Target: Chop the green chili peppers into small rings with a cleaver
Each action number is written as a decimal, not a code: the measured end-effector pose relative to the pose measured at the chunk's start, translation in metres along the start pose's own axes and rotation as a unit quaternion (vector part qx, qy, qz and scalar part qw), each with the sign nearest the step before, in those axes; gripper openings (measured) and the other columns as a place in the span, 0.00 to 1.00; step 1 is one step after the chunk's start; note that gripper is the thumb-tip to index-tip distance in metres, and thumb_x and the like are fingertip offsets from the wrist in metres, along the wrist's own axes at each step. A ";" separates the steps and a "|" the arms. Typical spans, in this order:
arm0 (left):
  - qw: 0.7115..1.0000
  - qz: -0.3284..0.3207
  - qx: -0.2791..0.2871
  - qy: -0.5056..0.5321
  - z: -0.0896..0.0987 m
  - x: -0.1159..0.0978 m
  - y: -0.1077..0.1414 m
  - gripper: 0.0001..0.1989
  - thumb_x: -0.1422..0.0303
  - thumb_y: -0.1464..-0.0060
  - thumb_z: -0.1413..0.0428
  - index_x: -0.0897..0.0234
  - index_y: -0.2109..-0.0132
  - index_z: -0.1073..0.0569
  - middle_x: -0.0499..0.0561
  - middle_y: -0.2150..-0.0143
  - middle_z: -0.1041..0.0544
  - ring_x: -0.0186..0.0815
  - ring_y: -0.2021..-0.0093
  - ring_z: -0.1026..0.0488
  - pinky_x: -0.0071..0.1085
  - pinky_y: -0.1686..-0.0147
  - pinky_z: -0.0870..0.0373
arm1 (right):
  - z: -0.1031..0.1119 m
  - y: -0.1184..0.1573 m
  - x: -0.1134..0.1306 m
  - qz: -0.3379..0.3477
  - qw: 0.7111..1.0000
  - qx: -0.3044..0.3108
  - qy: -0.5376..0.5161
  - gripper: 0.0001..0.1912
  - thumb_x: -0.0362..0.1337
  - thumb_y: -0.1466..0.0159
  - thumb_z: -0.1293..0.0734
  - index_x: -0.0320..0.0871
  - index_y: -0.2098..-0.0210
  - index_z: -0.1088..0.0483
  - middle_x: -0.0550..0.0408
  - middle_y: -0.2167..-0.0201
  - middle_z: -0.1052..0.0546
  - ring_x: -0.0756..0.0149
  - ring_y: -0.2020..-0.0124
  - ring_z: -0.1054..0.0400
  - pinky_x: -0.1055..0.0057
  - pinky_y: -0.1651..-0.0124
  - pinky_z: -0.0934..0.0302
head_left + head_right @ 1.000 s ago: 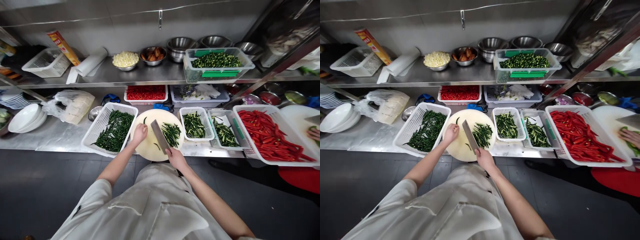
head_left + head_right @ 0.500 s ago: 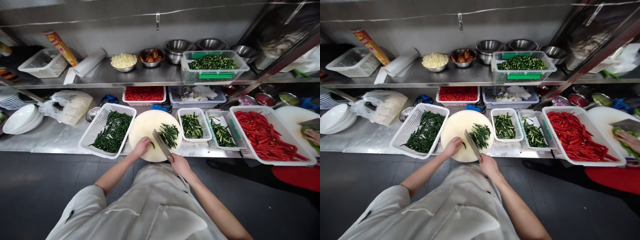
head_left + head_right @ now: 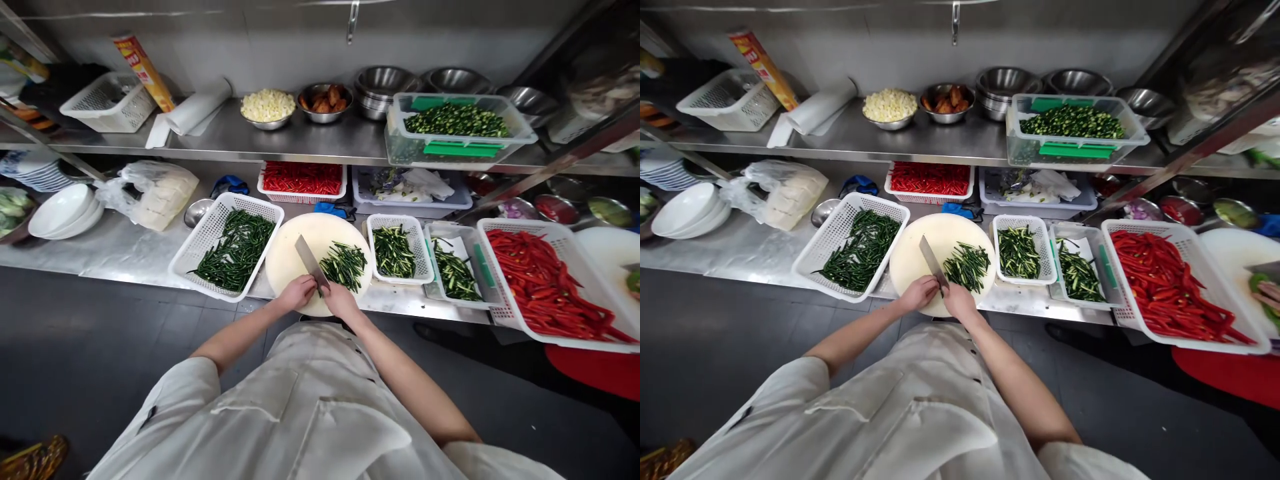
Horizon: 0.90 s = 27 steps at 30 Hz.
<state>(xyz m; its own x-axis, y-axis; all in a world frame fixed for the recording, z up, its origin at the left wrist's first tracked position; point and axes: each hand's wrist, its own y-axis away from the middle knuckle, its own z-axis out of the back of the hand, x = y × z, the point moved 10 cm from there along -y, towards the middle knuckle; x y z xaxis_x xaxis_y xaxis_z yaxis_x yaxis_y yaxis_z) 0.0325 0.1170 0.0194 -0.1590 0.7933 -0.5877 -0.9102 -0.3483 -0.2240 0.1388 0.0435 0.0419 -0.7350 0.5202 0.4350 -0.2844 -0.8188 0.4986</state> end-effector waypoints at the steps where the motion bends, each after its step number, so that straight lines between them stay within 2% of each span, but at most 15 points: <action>1: 1.000 -0.001 -0.001 0.001 0.001 0.000 -0.001 0.10 0.69 0.28 0.50 0.61 0.53 0.22 0.57 0.52 0.21 0.42 0.49 0.24 0.40 0.46 0.22 | 0.002 -0.012 0.008 0.002 1.000 -0.013 -0.008 0.20 0.41 0.21 0.43 0.40 0.45 0.22 0.40 0.48 0.17 0.54 0.48 0.24 0.68 0.51 0.41; 3: 1.000 -0.006 -0.003 0.003 0.002 0.000 -0.002 0.09 0.71 0.30 0.49 0.60 0.53 0.23 0.57 0.52 0.22 0.42 0.49 0.24 0.40 0.46 0.22 | 0.009 -0.029 0.017 0.007 0.999 -0.038 -0.025 0.20 0.42 0.21 0.43 0.39 0.47 0.21 0.40 0.48 0.17 0.54 0.48 0.24 0.68 0.50 0.41; 5: 1.000 -0.015 -0.005 0.007 0.003 -0.001 -0.003 0.09 0.71 0.30 0.49 0.60 0.53 0.23 0.57 0.52 0.22 0.42 0.49 0.24 0.40 0.45 0.22 | 0.018 -0.033 0.016 0.013 0.997 -0.061 -0.047 0.20 0.43 0.21 0.42 0.40 0.50 0.21 0.42 0.50 0.17 0.55 0.49 0.24 0.69 0.51 0.41; 9: 1.000 -0.023 -0.012 0.007 0.008 -0.001 0.002 0.10 0.70 0.29 0.50 0.60 0.52 0.23 0.56 0.55 0.22 0.42 0.50 0.24 0.41 0.47 0.22 | 0.036 -0.017 -0.008 0.014 0.988 -0.117 -0.096 0.20 0.44 0.20 0.42 0.42 0.54 0.21 0.46 0.55 0.16 0.57 0.54 0.23 0.71 0.55 0.40; 12: 0.999 -0.009 -0.050 -0.001 0.023 0.008 0.008 0.10 0.69 0.28 0.50 0.60 0.51 0.23 0.57 0.53 0.21 0.43 0.48 0.24 0.43 0.45 0.22 | 0.049 0.000 -0.026 0.005 0.984 -0.144 -0.104 0.20 0.44 0.20 0.43 0.42 0.52 0.22 0.47 0.57 0.17 0.57 0.54 0.23 0.70 0.56 0.40; 14: 0.997 0.007 -0.082 -0.009 0.035 0.017 0.007 0.10 0.69 0.28 0.49 0.60 0.50 0.23 0.57 0.51 0.21 0.43 0.47 0.24 0.44 0.44 0.23 | 0.048 0.009 -0.030 0.000 0.989 -0.125 -0.083 0.20 0.44 0.21 0.42 0.42 0.53 0.22 0.46 0.58 0.17 0.56 0.55 0.24 0.70 0.56 0.41; 16: 0.996 0.008 -0.090 -0.019 0.041 0.023 0.002 0.10 0.69 0.29 0.49 0.60 0.49 0.22 0.58 0.49 0.22 0.44 0.45 0.25 0.45 0.42 0.23 | 0.039 0.017 -0.029 -0.003 0.995 -0.084 -0.047 0.19 0.44 0.21 0.42 0.42 0.55 0.22 0.45 0.58 0.17 0.57 0.56 0.24 0.70 0.57 0.42; 19: 0.998 -0.026 -0.051 -0.022 0.035 0.020 -0.012 0.12 0.69 0.28 0.49 0.60 0.46 0.23 0.59 0.47 0.22 0.45 0.43 0.26 0.45 0.41 0.24 | 0.023 0.032 -0.025 -0.011 0.999 -0.036 0.011 0.19 0.44 0.21 0.42 0.42 0.54 0.23 0.45 0.57 0.17 0.57 0.55 0.24 0.69 0.57 0.43; 22: 0.998 -0.060 -0.007 -0.015 0.025 0.012 -0.022 0.12 0.68 0.27 0.51 0.60 0.47 0.23 0.58 0.48 0.22 0.45 0.44 0.26 0.45 0.41 0.24 | 0.016 0.045 -0.023 -0.033 0.998 -0.025 0.055 0.18 0.44 0.21 0.43 0.43 0.52 0.23 0.43 0.55 0.17 0.55 0.53 0.23 0.68 0.57 0.44; 27: 0.998 -0.056 0.003 -0.001 0.022 0.011 -0.025 0.12 0.68 0.26 0.52 0.60 0.50 0.23 0.57 0.50 0.21 0.44 0.45 0.26 0.44 0.40 0.26 | 0.007 0.046 -0.026 -0.044 0.997 0.009 0.061 0.18 0.44 0.21 0.43 0.43 0.50 0.23 0.42 0.53 0.17 0.54 0.52 0.23 0.67 0.56 0.42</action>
<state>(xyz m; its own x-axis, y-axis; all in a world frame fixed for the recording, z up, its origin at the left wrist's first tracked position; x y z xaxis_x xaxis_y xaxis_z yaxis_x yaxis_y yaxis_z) 0.0453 0.1450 0.0356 -0.0562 0.8285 -0.5572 -0.9249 -0.2534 -0.2836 0.1492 -0.0062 0.0589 -0.7779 0.5548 0.2951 -0.3402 -0.7666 0.5445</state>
